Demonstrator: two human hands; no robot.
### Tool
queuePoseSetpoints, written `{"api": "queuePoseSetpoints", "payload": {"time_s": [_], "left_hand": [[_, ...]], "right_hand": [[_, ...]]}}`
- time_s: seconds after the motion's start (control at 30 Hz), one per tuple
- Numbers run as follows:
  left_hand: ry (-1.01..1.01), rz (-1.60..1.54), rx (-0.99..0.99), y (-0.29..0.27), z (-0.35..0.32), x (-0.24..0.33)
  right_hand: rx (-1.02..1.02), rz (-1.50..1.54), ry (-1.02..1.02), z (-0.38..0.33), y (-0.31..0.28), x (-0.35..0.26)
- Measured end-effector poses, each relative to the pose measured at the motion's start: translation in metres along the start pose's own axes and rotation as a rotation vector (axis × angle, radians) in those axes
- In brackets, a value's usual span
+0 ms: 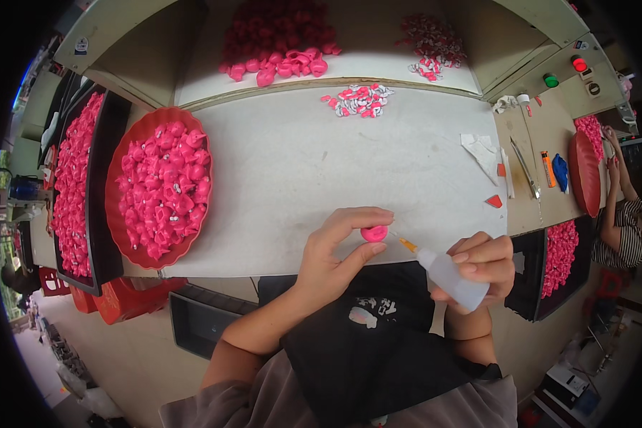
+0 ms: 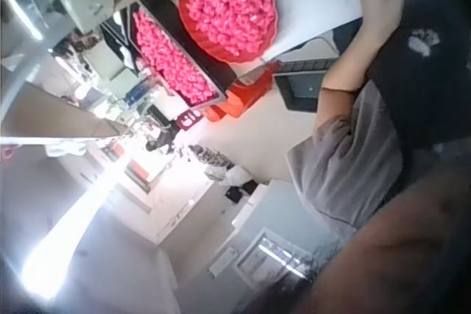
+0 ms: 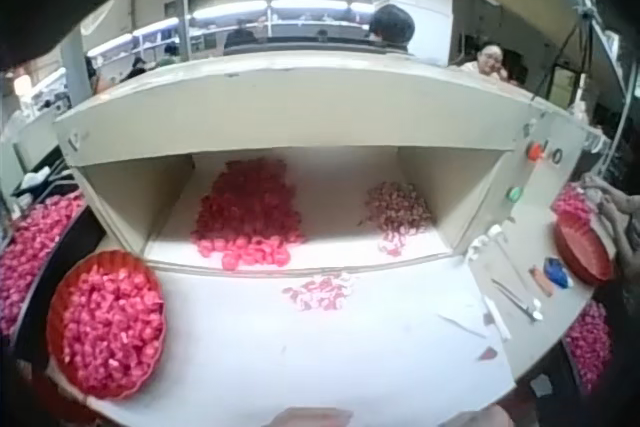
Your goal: The person repeatedly picks up small pink plastic components from a tray, applies a small amount of liquid from a squeeze bottle, and inserts a white piece into each component. The finished items are placed on the table. The process is repeated continuously throughout the clip.
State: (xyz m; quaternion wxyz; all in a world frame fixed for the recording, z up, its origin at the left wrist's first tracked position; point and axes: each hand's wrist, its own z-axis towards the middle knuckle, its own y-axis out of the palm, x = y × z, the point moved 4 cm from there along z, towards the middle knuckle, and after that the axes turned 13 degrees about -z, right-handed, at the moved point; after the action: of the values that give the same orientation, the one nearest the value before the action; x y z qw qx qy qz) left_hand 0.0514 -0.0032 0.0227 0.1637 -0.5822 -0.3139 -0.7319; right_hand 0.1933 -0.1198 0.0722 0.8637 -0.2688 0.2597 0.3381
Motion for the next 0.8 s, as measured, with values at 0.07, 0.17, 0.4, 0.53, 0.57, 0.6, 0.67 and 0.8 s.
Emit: {"api": "queuePoseSetpoints", "payload": {"time_s": [0.07,0.17,0.4,0.53,0.57,0.6,0.67,0.8], "left_hand": [[-0.026,-0.018,0.073,-0.011,0.001,0.000],[0.005,-0.143,0.192,-0.032,0.006,0.004],[-0.041,-0.236,0.235,-0.046,0.006,0.004],[-0.059,-0.243,0.222,-0.045,0.004,-0.002],[-0.057,-0.241,0.213,-0.045,0.006,0.000],[-0.066,-0.243,0.210,-0.045,0.005,-0.002],[-0.074,-0.247,0.203,-0.046,0.004,-0.005],[-0.054,-0.258,0.192,-0.047,0.007,-0.007]], "right_hand": [[0.072,0.047,0.029,0.004,-0.006,0.015],[0.008,-0.066,0.240,0.025,-0.020,0.043],[-0.244,-0.028,0.704,0.072,0.016,0.141],[-0.303,-0.718,0.315,0.090,0.044,0.177],[-0.301,-0.760,0.295,0.094,0.048,0.181],[-0.309,-0.801,0.284,0.094,0.053,0.183],[-0.336,-0.854,0.293,0.092,0.062,0.183],[-0.384,-0.860,0.330,0.097,0.065,0.179]]}}
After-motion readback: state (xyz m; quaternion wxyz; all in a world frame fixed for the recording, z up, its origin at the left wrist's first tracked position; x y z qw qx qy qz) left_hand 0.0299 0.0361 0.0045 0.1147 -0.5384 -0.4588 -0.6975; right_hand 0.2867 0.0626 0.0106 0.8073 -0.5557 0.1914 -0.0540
